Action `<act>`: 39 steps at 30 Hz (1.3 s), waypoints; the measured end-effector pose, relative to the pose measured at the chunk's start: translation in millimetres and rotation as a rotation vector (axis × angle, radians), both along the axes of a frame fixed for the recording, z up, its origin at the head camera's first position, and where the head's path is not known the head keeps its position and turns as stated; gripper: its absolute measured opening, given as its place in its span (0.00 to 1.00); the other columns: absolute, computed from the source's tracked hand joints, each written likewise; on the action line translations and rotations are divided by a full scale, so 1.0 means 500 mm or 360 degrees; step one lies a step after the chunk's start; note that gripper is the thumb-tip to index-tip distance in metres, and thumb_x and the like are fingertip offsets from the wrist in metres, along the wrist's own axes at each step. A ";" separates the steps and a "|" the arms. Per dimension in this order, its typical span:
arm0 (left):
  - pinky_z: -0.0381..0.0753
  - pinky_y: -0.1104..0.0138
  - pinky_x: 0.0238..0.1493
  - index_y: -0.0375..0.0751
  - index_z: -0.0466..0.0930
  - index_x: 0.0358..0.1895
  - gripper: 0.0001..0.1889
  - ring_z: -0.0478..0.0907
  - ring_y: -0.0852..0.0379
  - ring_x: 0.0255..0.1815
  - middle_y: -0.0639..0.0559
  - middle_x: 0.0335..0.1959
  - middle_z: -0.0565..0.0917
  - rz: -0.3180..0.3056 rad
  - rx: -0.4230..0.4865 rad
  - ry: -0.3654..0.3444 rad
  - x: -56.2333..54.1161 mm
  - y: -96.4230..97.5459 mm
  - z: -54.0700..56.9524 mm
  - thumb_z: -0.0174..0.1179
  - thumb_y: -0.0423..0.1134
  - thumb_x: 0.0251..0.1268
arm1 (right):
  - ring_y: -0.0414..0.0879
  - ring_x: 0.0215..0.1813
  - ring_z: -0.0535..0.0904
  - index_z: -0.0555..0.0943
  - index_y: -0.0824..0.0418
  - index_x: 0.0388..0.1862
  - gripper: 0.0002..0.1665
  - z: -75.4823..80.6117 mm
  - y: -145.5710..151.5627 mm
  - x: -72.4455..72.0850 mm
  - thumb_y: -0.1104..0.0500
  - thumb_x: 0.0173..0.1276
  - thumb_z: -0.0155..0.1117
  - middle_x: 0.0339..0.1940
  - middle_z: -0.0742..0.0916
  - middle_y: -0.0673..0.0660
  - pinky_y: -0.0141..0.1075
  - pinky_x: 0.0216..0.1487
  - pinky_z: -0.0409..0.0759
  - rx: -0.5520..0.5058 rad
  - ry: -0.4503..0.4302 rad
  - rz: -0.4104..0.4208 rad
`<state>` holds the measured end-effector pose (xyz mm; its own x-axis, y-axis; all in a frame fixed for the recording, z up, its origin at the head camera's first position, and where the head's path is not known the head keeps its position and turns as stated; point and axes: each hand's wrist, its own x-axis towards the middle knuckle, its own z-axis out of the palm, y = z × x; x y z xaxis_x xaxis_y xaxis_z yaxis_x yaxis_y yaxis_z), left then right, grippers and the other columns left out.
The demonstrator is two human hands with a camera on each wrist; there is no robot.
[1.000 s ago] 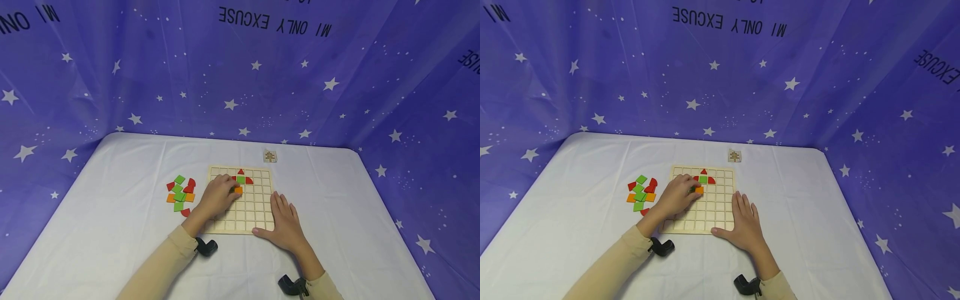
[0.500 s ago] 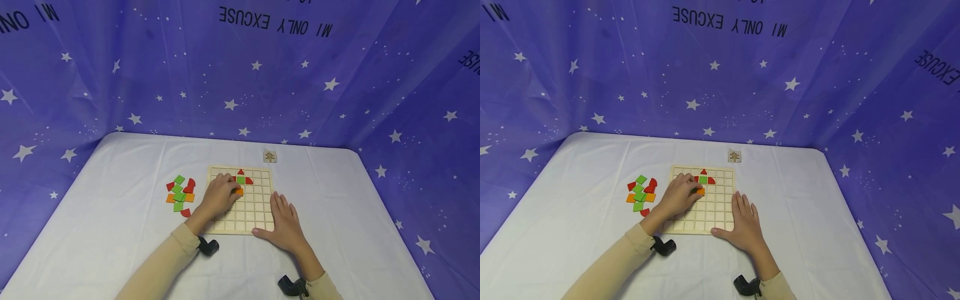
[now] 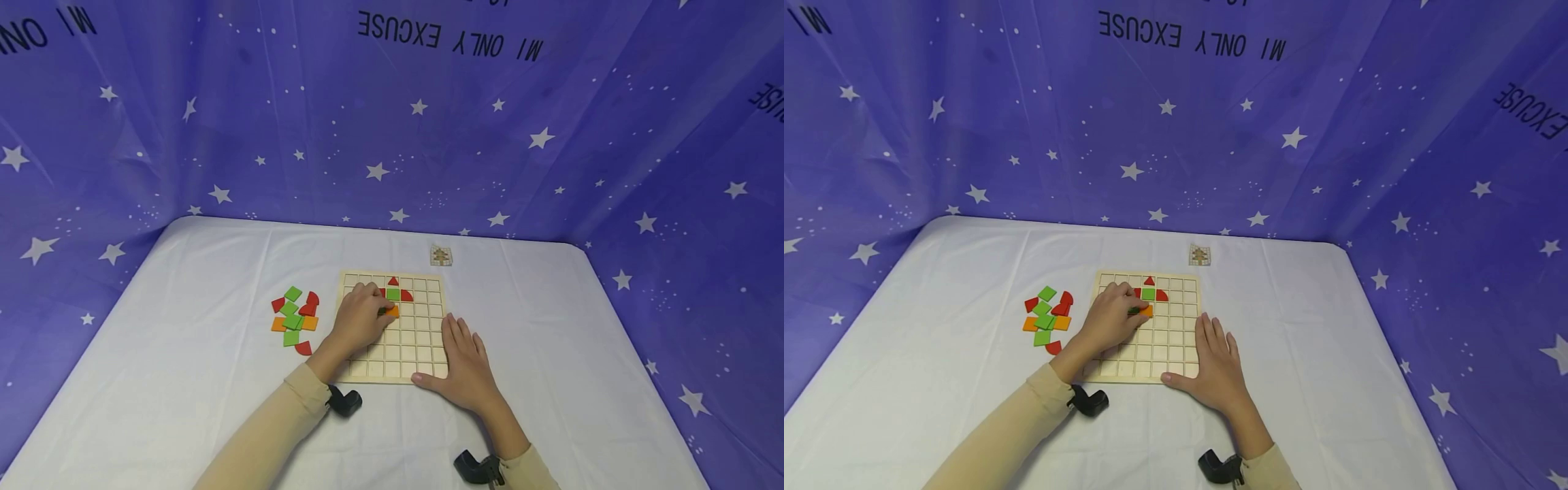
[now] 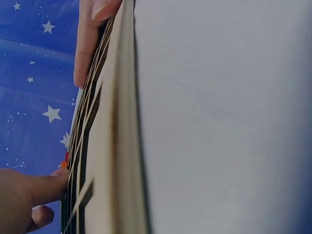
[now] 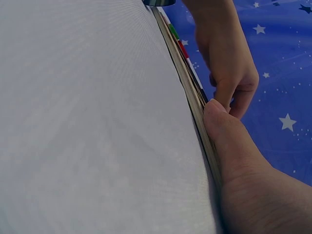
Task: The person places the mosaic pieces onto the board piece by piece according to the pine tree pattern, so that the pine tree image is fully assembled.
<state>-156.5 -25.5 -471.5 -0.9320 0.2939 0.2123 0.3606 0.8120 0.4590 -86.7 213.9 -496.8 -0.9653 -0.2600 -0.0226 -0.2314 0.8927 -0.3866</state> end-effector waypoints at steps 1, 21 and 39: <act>0.69 0.65 0.36 0.48 0.90 0.46 0.12 0.68 0.56 0.36 0.53 0.37 0.78 0.0004 -0.0001 -0.0008 0.000 0.001 0.000 0.70 0.46 0.60 | 0.55 0.84 0.41 0.43 0.60 0.82 0.78 0.000 0.000 0.001 0.14 0.47 0.58 0.84 0.50 0.57 0.58 0.78 0.41 -0.0004 -0.0001 0.0000; 0.65 0.66 0.32 0.53 0.89 0.49 0.14 0.65 0.57 0.32 0.54 0.35 0.78 0.0043 -0.0059 -0.0029 -0.003 0.004 0.001 0.69 0.50 0.60 | 0.55 0.84 0.40 0.42 0.60 0.82 0.78 0.002 0.001 0.000 0.15 0.47 0.58 0.84 0.49 0.57 0.58 0.78 0.39 -0.0002 -0.0017 -0.0005; 0.63 0.67 0.30 0.54 0.90 0.47 0.13 0.66 0.58 0.29 0.54 0.31 0.79 0.0122 -0.0082 -0.0022 -0.007 0.015 0.001 0.69 0.50 0.60 | 0.55 0.84 0.40 0.42 0.60 0.82 0.78 0.002 0.000 0.000 0.16 0.48 0.60 0.84 0.49 0.57 0.57 0.78 0.39 -0.0013 -0.0020 -0.0003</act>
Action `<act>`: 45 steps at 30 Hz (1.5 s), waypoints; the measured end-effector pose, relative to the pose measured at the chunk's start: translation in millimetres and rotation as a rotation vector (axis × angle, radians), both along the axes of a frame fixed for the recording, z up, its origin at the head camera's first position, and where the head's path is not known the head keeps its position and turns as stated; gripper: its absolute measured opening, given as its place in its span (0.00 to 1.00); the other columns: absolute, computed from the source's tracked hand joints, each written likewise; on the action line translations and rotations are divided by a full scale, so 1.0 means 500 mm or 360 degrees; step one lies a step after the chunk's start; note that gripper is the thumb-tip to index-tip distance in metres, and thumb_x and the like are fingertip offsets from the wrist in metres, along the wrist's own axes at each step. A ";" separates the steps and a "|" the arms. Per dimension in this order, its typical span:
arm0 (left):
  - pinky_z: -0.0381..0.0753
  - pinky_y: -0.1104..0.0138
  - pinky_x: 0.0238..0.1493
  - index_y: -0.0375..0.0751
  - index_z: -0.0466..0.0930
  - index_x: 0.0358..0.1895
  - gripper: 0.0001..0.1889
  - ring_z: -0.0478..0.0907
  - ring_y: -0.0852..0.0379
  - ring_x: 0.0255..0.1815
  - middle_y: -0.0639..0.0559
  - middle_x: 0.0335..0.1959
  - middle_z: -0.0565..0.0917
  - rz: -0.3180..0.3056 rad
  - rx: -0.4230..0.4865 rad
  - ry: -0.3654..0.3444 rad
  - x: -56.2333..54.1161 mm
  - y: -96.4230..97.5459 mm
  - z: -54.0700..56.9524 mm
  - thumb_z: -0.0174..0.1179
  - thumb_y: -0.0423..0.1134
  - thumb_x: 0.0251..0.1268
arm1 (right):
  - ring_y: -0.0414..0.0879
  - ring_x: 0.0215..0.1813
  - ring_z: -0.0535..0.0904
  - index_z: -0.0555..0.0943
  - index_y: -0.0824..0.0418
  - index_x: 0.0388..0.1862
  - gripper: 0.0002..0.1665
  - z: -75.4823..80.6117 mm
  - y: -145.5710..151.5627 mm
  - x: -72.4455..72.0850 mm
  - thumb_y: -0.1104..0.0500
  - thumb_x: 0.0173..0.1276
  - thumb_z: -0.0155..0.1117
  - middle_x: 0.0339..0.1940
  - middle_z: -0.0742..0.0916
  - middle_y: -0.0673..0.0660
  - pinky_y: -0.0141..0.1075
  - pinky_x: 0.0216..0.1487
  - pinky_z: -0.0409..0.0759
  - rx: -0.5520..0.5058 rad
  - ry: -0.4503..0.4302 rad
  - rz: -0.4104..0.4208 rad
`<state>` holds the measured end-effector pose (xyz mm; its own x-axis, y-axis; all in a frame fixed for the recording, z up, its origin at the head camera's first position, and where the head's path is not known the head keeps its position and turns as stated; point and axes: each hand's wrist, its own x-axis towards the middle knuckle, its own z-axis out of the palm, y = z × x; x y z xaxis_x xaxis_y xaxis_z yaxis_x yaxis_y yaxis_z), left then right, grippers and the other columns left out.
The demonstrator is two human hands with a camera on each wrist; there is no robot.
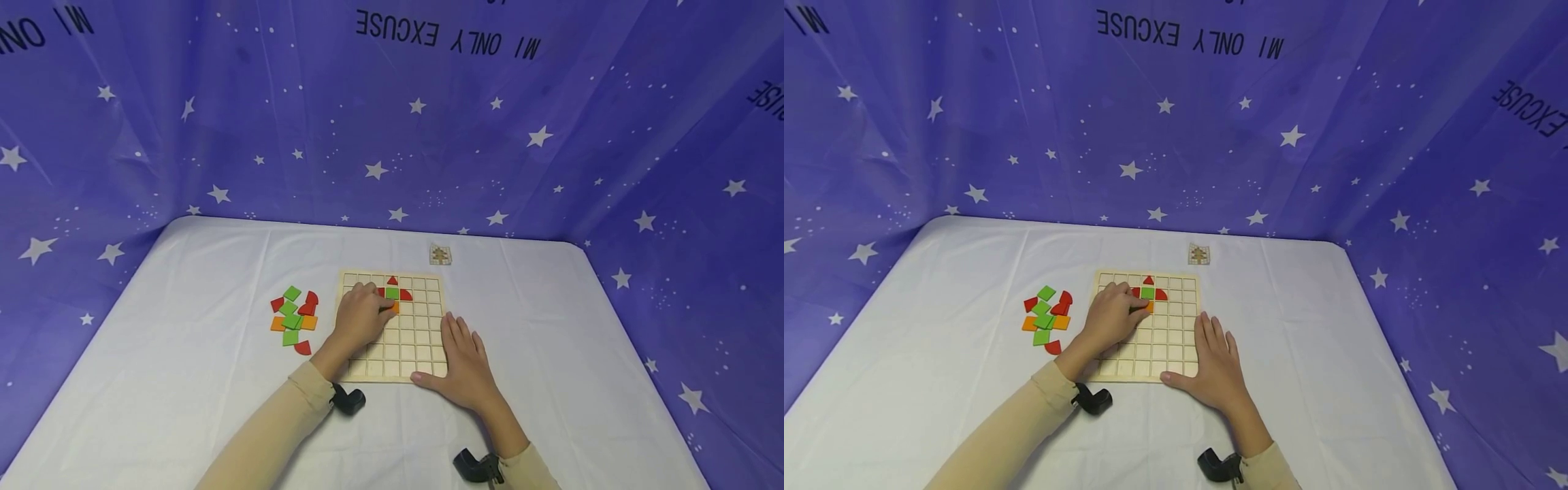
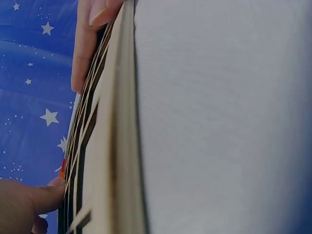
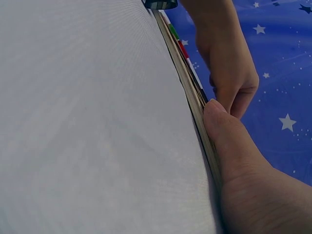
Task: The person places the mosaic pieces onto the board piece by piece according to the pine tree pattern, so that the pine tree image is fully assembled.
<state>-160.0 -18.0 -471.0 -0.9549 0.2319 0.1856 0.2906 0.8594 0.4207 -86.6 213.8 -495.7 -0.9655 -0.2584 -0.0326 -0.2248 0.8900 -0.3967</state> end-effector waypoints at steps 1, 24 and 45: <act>0.63 0.67 0.30 0.54 0.90 0.47 0.13 0.66 0.58 0.29 0.54 0.30 0.79 0.0009 0.0008 -0.0003 -0.001 0.000 -0.001 0.69 0.50 0.60 | 0.55 0.84 0.40 0.42 0.60 0.82 0.78 0.000 0.000 0.000 0.16 0.48 0.60 0.84 0.49 0.57 0.57 0.78 0.39 0.0004 0.0001 -0.0001; 0.63 0.67 0.28 0.58 0.90 0.45 0.12 0.67 0.57 0.28 0.55 0.28 0.78 0.0064 0.0024 -0.0038 -0.004 -0.005 0.000 0.71 0.50 0.58 | 0.55 0.84 0.41 0.43 0.60 0.82 0.79 -0.006 0.000 -0.001 0.14 0.47 0.57 0.84 0.50 0.57 0.58 0.78 0.41 0.0015 0.0036 -0.0003; 0.65 0.65 0.35 0.51 0.83 0.60 0.21 0.66 0.58 0.35 0.55 0.33 0.78 -0.0137 0.0278 -0.0062 0.040 -0.099 0.011 0.67 0.48 0.64 | 0.55 0.84 0.41 0.42 0.59 0.82 0.79 -0.012 -0.001 0.001 0.14 0.46 0.57 0.84 0.49 0.57 0.58 0.78 0.40 0.0011 0.0048 -0.0005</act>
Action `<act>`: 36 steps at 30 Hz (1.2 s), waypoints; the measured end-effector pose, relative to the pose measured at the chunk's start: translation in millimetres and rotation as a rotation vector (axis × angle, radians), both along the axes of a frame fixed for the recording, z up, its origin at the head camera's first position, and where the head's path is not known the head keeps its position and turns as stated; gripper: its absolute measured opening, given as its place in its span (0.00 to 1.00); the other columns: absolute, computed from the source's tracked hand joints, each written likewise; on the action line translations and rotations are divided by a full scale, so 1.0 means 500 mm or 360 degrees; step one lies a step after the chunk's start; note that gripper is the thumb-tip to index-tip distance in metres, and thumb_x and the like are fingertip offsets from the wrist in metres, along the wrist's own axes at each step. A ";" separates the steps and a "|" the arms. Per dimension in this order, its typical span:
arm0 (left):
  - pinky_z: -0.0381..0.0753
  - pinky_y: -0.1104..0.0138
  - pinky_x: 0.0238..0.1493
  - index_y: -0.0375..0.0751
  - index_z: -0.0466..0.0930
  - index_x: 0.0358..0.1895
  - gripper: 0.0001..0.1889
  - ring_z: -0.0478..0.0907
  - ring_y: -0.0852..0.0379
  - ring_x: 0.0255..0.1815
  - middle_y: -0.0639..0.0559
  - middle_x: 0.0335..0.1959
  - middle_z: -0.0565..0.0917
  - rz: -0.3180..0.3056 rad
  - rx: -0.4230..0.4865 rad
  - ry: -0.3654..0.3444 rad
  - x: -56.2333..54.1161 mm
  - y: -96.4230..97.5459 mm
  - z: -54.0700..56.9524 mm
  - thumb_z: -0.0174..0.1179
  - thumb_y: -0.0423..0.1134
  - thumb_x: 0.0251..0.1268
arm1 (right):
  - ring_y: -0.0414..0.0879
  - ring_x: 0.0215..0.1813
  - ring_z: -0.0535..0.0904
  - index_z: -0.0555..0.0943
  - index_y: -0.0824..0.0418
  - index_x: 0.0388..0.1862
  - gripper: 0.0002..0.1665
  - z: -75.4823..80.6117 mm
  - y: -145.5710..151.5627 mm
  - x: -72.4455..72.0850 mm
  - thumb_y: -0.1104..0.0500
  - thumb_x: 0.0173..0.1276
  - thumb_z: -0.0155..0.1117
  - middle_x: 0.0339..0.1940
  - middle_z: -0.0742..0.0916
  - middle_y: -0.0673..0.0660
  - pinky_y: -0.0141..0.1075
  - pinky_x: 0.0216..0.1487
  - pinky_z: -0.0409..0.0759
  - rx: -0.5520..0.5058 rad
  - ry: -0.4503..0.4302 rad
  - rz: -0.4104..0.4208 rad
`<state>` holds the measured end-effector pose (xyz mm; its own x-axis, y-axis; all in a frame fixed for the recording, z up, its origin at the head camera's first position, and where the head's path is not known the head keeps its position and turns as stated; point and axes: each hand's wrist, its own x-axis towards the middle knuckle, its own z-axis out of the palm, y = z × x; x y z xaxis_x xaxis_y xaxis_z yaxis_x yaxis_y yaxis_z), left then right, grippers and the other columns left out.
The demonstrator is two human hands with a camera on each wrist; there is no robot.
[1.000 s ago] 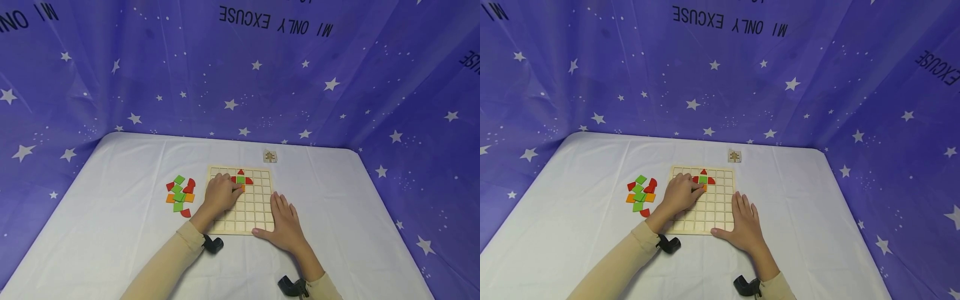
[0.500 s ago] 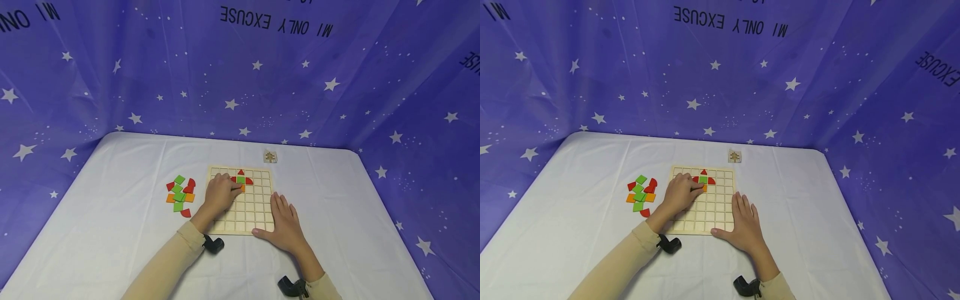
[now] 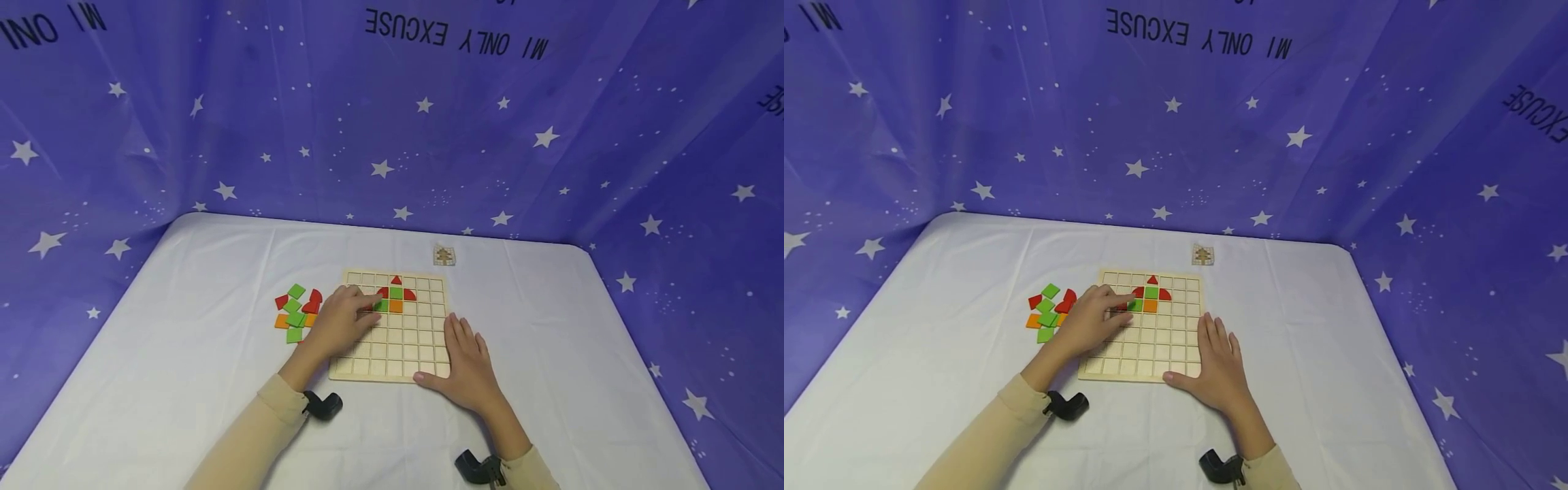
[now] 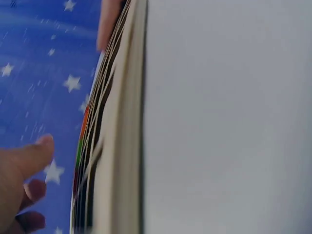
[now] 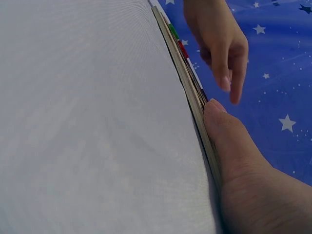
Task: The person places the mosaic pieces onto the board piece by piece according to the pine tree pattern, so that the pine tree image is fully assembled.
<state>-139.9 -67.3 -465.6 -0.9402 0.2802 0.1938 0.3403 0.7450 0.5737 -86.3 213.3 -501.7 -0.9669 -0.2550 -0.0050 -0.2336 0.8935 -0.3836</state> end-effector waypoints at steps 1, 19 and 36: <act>0.65 0.65 0.35 0.51 0.83 0.60 0.21 0.66 0.58 0.36 0.55 0.33 0.77 0.0014 0.0018 -0.0005 0.002 -0.013 0.001 0.67 0.48 0.64 | 0.55 0.84 0.40 0.42 0.59 0.82 0.79 0.000 0.000 0.000 0.13 0.46 0.57 0.84 0.49 0.57 0.58 0.78 0.40 0.0005 -0.0005 -0.0003; 0.66 0.60 0.43 0.46 0.83 0.57 0.25 0.68 0.55 0.42 0.52 0.39 0.79 0.0313 0.0007 0.0036 0.100 -0.236 -0.009 0.73 0.48 0.56 | 0.54 0.84 0.39 0.41 0.59 0.82 0.80 0.004 -0.002 -0.007 0.14 0.45 0.58 0.84 0.48 0.56 0.57 0.78 0.39 -0.0008 -0.0023 -0.0003; 0.71 0.55 0.48 0.45 0.87 0.48 0.18 0.75 0.52 0.45 0.52 0.43 0.82 0.0334 0.0047 0.0246 0.121 -0.242 -0.060 0.75 0.40 0.52 | 0.55 0.84 0.40 0.42 0.59 0.82 0.79 0.001 0.000 -0.002 0.14 0.46 0.59 0.84 0.49 0.57 0.58 0.78 0.39 -0.0018 -0.0017 0.0003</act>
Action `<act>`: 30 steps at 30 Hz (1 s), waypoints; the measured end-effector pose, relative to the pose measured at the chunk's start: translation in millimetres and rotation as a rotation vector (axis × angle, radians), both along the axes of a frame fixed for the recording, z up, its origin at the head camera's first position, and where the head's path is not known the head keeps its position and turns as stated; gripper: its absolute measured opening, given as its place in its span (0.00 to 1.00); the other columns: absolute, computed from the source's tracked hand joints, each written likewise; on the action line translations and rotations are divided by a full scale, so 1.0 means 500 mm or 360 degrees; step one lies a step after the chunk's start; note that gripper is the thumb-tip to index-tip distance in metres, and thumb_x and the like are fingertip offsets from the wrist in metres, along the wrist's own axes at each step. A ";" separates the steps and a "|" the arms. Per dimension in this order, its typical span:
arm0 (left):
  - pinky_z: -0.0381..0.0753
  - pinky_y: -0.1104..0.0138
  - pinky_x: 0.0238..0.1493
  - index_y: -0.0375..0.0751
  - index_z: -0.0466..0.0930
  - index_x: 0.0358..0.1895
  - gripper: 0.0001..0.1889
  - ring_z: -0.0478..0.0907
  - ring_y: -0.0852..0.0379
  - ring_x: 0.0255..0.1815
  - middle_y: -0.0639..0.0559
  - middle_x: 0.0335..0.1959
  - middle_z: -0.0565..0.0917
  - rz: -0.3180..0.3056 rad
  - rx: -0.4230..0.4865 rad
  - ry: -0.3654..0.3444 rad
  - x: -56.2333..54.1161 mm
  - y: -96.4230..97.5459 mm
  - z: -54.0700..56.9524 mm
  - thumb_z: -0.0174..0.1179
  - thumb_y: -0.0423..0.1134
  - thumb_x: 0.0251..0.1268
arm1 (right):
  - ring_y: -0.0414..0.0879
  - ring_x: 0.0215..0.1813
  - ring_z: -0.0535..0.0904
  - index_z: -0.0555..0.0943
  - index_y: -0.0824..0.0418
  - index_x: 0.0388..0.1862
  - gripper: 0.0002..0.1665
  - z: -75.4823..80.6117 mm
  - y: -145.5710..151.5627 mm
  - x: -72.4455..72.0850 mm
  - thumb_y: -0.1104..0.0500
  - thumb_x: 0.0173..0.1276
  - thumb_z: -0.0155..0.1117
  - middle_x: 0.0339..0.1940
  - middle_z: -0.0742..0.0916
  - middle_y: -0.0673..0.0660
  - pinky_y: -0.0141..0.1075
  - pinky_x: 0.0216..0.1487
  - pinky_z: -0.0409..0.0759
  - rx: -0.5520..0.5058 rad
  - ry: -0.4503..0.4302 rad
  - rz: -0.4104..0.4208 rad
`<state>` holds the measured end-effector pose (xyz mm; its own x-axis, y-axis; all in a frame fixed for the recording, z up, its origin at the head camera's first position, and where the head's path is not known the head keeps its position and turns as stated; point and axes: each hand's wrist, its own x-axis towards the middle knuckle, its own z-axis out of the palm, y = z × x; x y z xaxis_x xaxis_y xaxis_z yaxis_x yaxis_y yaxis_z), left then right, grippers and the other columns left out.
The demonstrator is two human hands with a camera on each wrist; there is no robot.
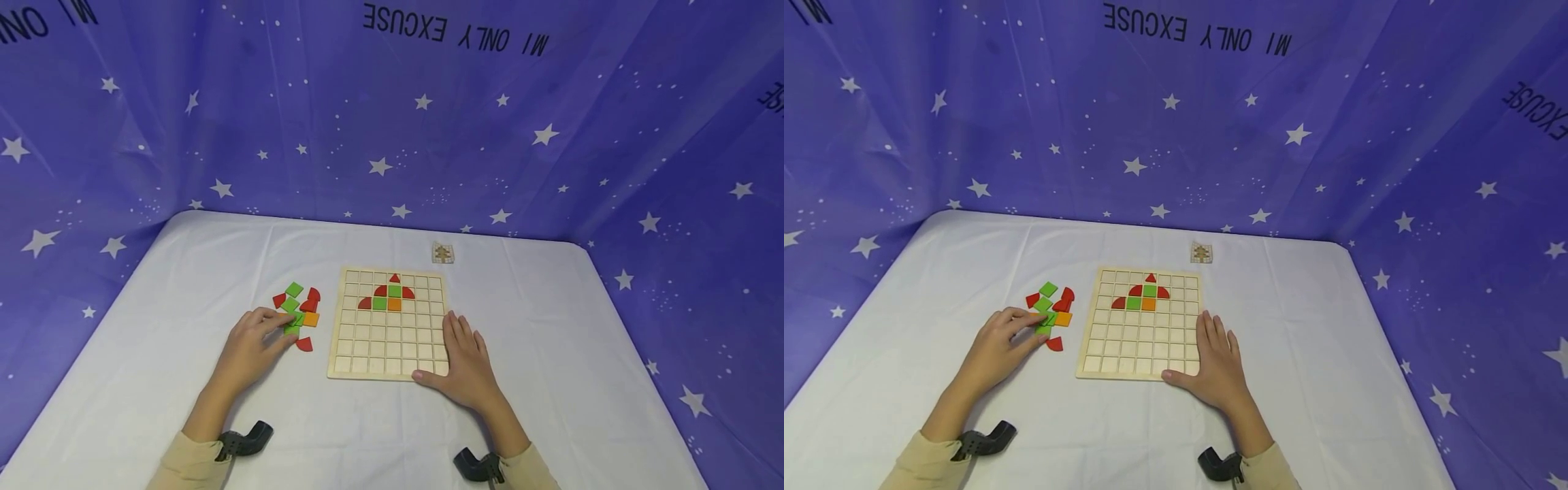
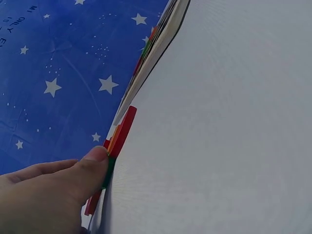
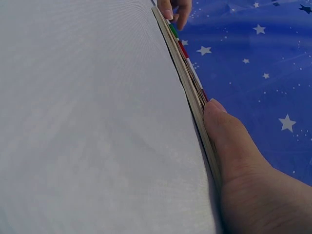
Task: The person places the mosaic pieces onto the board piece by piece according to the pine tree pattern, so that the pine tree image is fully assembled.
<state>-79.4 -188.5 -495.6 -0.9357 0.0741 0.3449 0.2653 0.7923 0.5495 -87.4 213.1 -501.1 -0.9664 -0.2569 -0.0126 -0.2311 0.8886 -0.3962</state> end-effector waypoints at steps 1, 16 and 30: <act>0.71 0.54 0.49 0.44 0.87 0.48 0.18 0.75 0.52 0.46 0.52 0.43 0.81 0.0006 0.0005 -0.0001 0.001 0.000 -0.001 0.75 0.40 0.51 | 0.55 0.84 0.40 0.42 0.59 0.82 0.79 0.000 0.000 0.000 0.14 0.46 0.59 0.84 0.49 0.57 0.58 0.78 0.39 -0.0003 0.0000 0.0001; 0.68 0.68 0.39 0.49 0.88 0.42 0.14 0.71 0.61 0.36 0.58 0.36 0.79 -0.0060 0.0001 0.0083 0.006 -0.009 -0.010 0.76 0.40 0.50 | 0.55 0.84 0.40 0.42 0.59 0.82 0.79 0.003 0.000 0.001 0.15 0.46 0.60 0.84 0.49 0.57 0.58 0.78 0.40 -0.0002 0.0000 0.0000; 0.70 0.66 0.38 0.52 0.89 0.41 0.12 0.70 0.64 0.36 0.63 0.34 0.78 -0.0082 -0.0011 -0.0002 0.012 -0.014 -0.005 0.76 0.44 0.52 | 0.53 0.84 0.39 0.42 0.58 0.82 0.79 0.001 0.001 0.000 0.13 0.45 0.58 0.84 0.48 0.55 0.57 0.79 0.39 0.0014 -0.0016 -0.0005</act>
